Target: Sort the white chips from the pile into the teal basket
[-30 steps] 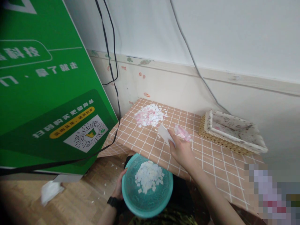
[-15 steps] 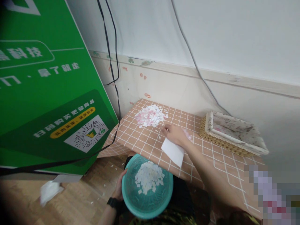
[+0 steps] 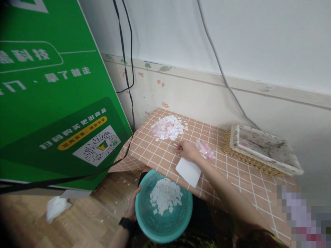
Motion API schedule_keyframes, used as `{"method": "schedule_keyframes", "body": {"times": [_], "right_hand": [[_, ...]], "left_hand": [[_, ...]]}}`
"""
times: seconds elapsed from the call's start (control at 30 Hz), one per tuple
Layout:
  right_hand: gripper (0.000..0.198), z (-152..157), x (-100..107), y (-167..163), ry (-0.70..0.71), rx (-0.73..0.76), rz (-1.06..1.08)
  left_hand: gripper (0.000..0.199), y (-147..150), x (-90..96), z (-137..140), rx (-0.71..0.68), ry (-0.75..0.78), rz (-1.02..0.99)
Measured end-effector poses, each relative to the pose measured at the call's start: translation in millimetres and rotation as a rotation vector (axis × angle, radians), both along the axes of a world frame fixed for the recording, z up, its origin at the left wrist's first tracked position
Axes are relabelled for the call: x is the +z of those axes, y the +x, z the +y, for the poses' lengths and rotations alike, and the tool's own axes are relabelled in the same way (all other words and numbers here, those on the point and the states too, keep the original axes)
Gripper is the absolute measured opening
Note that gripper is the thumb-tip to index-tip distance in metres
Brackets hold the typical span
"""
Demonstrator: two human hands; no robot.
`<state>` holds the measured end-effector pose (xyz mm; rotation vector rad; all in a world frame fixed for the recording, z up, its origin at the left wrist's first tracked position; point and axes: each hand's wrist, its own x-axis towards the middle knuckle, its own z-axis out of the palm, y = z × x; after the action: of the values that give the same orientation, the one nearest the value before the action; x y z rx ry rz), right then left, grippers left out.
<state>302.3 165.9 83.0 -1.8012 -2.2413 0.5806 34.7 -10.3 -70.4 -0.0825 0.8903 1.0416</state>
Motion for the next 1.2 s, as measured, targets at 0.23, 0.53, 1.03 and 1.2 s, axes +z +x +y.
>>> {"method": "schedule_keyframes", "body": {"times": [0.23,0.53,1.03,1.2], "right_hand": [[0.011,2.0,1.0,1.7,-0.034,0.039,0.141],[0.010,-5.7,8.6,1.3,0.052,0.098,0.063],[0.006,-8.7,18.2,-2.8,0.046,0.085,0.216],[0.006,-8.2,26.1,-5.8,0.109,0.090,0.230]], "left_hand": [[0.021,-0.4,-4.5,0.0,0.016,-0.026,-0.001],[0.022,-0.4,-0.6,0.2,-0.001,-0.031,-0.006],[0.023,0.3,3.7,-0.6,-0.016,0.012,-0.007],[0.023,0.3,3.3,-0.4,0.011,0.032,0.026]]}}
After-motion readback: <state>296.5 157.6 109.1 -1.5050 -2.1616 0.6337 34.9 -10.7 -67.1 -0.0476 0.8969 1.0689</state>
